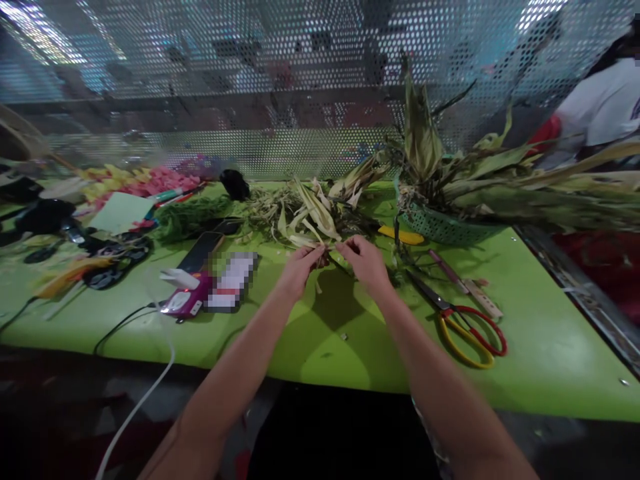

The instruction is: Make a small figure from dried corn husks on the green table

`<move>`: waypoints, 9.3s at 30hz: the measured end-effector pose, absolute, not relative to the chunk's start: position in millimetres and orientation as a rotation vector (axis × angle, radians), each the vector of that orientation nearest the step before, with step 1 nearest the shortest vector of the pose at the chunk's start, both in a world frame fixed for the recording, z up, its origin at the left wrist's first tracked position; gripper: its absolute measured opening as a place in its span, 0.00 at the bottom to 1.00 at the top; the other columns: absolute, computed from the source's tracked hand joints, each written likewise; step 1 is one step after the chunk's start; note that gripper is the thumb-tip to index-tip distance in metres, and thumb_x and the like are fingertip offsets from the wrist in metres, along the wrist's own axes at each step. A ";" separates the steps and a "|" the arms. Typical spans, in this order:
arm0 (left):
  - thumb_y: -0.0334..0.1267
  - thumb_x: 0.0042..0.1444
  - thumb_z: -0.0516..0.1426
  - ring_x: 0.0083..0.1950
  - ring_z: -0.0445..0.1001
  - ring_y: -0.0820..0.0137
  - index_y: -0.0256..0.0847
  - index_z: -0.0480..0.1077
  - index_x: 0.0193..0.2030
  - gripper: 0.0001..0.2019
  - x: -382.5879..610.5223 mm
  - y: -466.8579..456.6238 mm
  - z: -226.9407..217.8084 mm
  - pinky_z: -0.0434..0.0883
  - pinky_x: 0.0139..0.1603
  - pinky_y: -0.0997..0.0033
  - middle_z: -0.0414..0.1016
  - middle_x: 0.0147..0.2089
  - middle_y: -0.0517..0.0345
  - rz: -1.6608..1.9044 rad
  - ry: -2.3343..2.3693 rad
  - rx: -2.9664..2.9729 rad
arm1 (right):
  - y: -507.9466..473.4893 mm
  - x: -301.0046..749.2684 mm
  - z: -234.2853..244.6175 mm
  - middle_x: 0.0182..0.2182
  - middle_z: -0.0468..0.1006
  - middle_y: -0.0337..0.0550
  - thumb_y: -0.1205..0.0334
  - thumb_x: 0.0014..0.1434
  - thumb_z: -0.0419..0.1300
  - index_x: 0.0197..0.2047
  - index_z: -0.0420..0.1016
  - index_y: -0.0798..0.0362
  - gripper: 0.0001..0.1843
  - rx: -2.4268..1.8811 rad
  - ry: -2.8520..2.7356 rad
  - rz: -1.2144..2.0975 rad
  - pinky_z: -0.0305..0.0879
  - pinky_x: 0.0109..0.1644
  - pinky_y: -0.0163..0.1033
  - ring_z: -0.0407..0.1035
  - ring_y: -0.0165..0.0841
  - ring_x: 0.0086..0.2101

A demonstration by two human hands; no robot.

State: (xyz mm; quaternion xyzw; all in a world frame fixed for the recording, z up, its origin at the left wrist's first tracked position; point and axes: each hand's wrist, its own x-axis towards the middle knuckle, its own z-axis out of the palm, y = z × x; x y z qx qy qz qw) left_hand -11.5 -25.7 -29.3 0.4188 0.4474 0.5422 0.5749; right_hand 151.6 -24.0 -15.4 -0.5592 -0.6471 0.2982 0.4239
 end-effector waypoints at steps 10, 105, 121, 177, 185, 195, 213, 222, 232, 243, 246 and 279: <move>0.42 0.48 0.62 0.34 0.64 0.73 0.36 0.73 0.35 0.11 -8.1 -30.1 -22.1 0.60 0.39 0.72 0.72 0.32 0.60 1.079 1.008 1.209 | -18.5 153.6 -18.3 0.22 0.64 0.34 0.51 0.55 0.58 0.25 0.66 0.52 0.14 -1.302 -1.562 0.680 0.50 0.30 0.35 0.57 0.29 0.26; 0.35 0.38 0.68 0.29 0.69 0.76 0.35 0.73 0.31 0.13 -15.0 -23.2 -32.5 0.66 0.34 0.75 0.74 0.27 0.60 1.338 0.848 0.817 | -48.7 130.8 -18.0 0.35 0.81 0.41 0.60 0.62 0.58 0.39 0.79 0.45 0.08 -0.936 -2.088 0.193 0.62 0.45 0.44 0.71 0.38 0.38; 0.41 0.48 0.64 0.31 0.67 0.76 0.36 0.74 0.34 0.11 -8.9 -28.5 -29.4 0.66 0.34 0.74 0.72 0.30 0.58 1.172 0.942 1.134 | -25.4 139.5 -18.7 0.23 0.69 0.35 0.53 0.47 0.66 0.26 0.68 0.51 0.13 -1.162 -1.323 0.953 0.62 0.32 0.36 0.63 0.29 0.27; 0.38 0.50 0.58 0.41 0.69 0.71 0.38 0.70 0.35 0.07 -8.6 -24.6 -34.1 0.64 0.48 0.70 0.73 0.37 0.57 1.200 1.101 1.325 | -25.0 142.8 -17.1 0.29 0.78 0.40 0.56 0.48 0.66 0.33 0.76 0.53 0.10 -1.122 -1.437 0.887 0.66 0.36 0.38 0.69 0.31 0.30; 0.34 0.49 0.55 0.29 0.61 0.73 0.40 0.63 0.28 0.02 -9.7 -25.6 -37.9 0.60 0.34 0.72 0.63 0.25 0.63 1.079 1.132 1.446 | -29.7 147.4 -15.6 0.33 0.78 0.42 0.61 0.56 0.63 0.34 0.81 0.49 0.05 -1.003 -1.866 0.518 0.65 0.40 0.39 0.71 0.34 0.35; 0.34 0.51 0.54 0.37 0.66 0.68 0.38 0.69 0.33 0.04 -6.8 -30.3 -27.0 0.64 0.41 0.69 0.71 0.33 0.58 1.006 1.163 1.729 | -24.7 143.3 -20.9 0.25 0.74 0.37 0.55 0.49 0.66 0.29 0.72 0.53 0.11 -1.138 -1.560 0.814 0.62 0.31 0.35 0.66 0.30 0.27; 0.34 0.48 0.55 0.36 0.69 0.71 0.37 0.74 0.35 0.09 -6.3 -32.3 -24.3 0.66 0.42 0.71 0.76 0.35 0.57 0.969 1.039 1.279 | -32.0 145.7 -5.8 0.33 0.77 0.40 0.49 0.53 0.65 0.34 0.74 0.50 0.13 -0.967 -1.291 1.083 0.63 0.28 0.36 0.61 0.26 0.23; 0.36 0.46 0.55 0.30 0.65 0.71 0.37 0.72 0.30 0.06 -14.7 -29.9 -21.7 0.63 0.35 0.70 0.70 0.26 0.60 0.837 1.153 1.616 | -28.7 155.1 -1.7 0.29 0.77 0.40 0.56 0.51 0.67 0.33 0.79 0.51 0.08 -1.015 -1.681 0.877 0.66 0.36 0.38 0.70 0.32 0.31; 0.34 0.48 0.53 0.25 0.62 0.71 0.40 0.69 0.27 0.04 -14.4 -34.0 -15.2 0.57 0.29 0.70 0.67 0.23 0.60 0.768 1.217 1.850 | -33.6 158.0 4.9 0.34 0.73 0.43 0.63 0.58 0.62 0.35 0.80 0.50 0.05 -1.011 -2.016 0.464 0.64 0.39 0.39 0.69 0.35 0.35; 0.35 0.49 0.54 0.30 0.68 0.68 0.37 0.73 0.36 0.09 -15.0 -36.4 -15.4 0.63 0.34 0.69 0.73 0.29 0.57 0.662 1.248 1.903 | -36.1 157.8 8.6 0.35 0.71 0.43 0.69 0.59 0.58 0.35 0.78 0.50 0.07 -0.932 -2.200 0.471 0.63 0.40 0.38 0.68 0.34 0.37; 0.37 0.50 0.54 0.31 0.68 0.69 0.36 0.72 0.39 0.11 -15.2 -37.0 -15.1 0.63 0.34 0.70 0.73 0.32 0.57 0.647 1.241 1.859 | -37.3 156.7 9.8 0.37 0.71 0.44 0.69 0.60 0.58 0.37 0.78 0.51 0.08 -0.937 -2.213 0.424 0.63 0.41 0.38 0.68 0.34 0.39; 0.37 0.49 0.55 0.30 0.65 0.73 0.35 0.71 0.39 0.12 -12.7 -33.8 -20.7 0.62 0.33 0.72 0.70 0.30 0.60 0.743 1.135 1.689 | -40.1 150.0 0.8 0.32 0.77 0.40 0.67 0.56 0.64 0.36 0.77 0.50 0.03 -1.004 -1.974 0.350 0.68 0.38 0.38 0.71 0.33 0.33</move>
